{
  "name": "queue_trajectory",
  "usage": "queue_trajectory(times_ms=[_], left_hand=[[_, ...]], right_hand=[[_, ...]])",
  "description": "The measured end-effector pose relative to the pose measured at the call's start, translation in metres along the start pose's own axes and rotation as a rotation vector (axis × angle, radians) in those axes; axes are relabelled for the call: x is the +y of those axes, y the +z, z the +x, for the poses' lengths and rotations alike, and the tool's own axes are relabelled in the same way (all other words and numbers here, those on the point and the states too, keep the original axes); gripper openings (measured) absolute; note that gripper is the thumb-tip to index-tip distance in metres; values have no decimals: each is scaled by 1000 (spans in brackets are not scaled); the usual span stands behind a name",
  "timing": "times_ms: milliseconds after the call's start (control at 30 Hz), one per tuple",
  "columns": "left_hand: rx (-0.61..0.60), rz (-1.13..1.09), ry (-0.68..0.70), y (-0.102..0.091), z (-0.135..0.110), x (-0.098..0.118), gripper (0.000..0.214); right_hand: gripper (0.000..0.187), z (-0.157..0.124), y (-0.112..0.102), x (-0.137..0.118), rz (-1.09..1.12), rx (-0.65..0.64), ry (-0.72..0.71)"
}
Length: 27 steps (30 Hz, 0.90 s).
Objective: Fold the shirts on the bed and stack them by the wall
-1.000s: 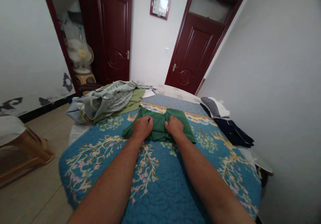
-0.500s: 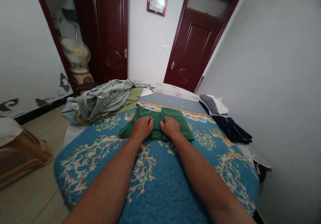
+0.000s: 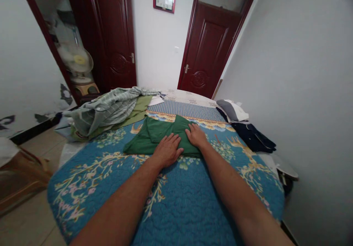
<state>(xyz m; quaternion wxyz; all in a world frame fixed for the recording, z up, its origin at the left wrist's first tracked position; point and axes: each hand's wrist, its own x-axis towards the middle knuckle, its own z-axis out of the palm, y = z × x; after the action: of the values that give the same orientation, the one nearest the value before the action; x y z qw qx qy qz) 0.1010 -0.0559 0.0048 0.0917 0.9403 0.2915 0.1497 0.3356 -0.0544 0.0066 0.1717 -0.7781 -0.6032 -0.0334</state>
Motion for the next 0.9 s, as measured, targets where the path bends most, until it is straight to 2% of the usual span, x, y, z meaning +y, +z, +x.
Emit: queue_trajectory(times_ms=[67,167,500,633,833,900], left_hand=[[-23,45,-64,-1,1,4,61],[-37,98,-105,-2,3,7,65],[-47,93,-112,-5,0,8,68],[-32,85,-103,-6,1,7,66],[-24,91,-92,-4,4,5,64],[-27,92,-90,-4,4,4,64]], right_hand=[[71,2,12,2,-24,-100,41],[76,11,16,5,-27,-163,53],[78,47,10,1,22,-155,164],[74,50,12,1,21,-85,189],[59,33,7,-5,-41,162,192],[56,26,3,-7,-59,202,168]])
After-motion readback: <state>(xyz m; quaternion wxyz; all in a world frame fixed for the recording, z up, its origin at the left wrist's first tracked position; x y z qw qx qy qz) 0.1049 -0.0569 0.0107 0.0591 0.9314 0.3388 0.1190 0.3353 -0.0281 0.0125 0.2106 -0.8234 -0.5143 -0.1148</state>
